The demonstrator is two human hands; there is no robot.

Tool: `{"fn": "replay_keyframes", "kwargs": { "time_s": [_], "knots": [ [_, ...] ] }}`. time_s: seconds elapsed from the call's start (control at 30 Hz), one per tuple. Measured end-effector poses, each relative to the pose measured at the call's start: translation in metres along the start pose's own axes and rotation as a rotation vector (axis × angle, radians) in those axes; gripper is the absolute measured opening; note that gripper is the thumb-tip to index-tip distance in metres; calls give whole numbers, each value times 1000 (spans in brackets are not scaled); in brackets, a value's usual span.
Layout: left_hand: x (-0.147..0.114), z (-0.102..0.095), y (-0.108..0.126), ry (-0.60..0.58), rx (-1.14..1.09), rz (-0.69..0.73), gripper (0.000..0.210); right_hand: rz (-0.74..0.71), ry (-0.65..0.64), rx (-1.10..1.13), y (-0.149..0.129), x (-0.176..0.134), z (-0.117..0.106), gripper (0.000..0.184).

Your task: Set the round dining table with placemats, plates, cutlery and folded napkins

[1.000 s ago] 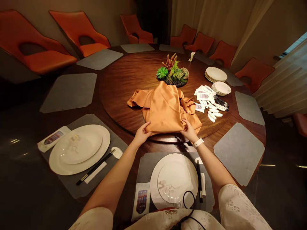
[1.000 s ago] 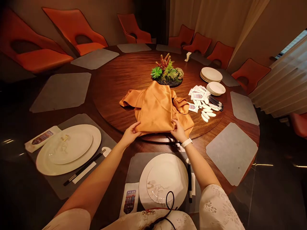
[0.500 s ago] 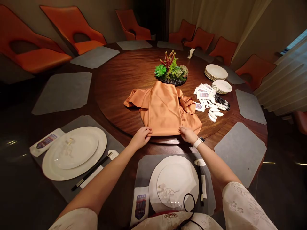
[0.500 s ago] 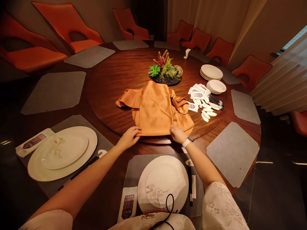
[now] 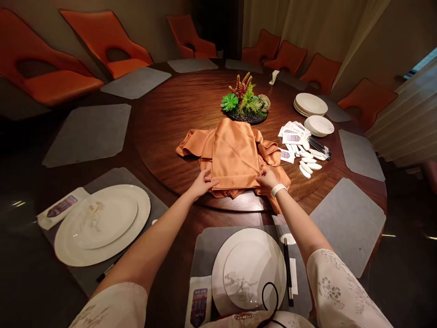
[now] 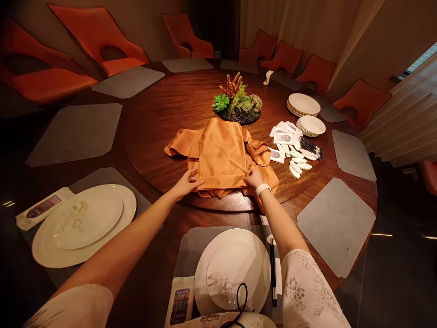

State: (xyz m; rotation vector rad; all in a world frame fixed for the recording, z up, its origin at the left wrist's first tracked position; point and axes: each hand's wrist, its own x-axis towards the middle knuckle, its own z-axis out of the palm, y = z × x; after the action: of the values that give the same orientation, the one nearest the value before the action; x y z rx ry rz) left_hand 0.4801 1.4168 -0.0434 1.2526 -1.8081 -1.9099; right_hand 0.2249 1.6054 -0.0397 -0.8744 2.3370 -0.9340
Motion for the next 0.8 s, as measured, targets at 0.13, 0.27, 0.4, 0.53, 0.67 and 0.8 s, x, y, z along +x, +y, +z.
{"fn": "replay_keyframes", "kwargs": {
  "time_s": [0.13, 0.27, 0.4, 0.53, 0.67, 0.8],
  "knots": [
    [-5, -4, 7, -100, -68, 20, 108, -1, -22, 44, -5, 5, -6, 22],
    [-3, 2, 3, -95, -92, 79, 101, 3, 102, 101, -3, -2, -6, 24],
    [-6, 12, -11, -37, -103, 121, 89, 29, 214, 50, 9, -22, 5, 37],
    [-17, 21, -29, 99, -155, 127, 80, 126, 248, 200, 18, -39, 18, 34],
    [-34, 28, -44, 265, -188, 70, 76, 209, 214, 476, 21, -59, 15, 39],
    [-59, 31, -56, 265, -217, 11, 80, 295, 27, 584, 24, -87, 5, 50]
  ]
}}
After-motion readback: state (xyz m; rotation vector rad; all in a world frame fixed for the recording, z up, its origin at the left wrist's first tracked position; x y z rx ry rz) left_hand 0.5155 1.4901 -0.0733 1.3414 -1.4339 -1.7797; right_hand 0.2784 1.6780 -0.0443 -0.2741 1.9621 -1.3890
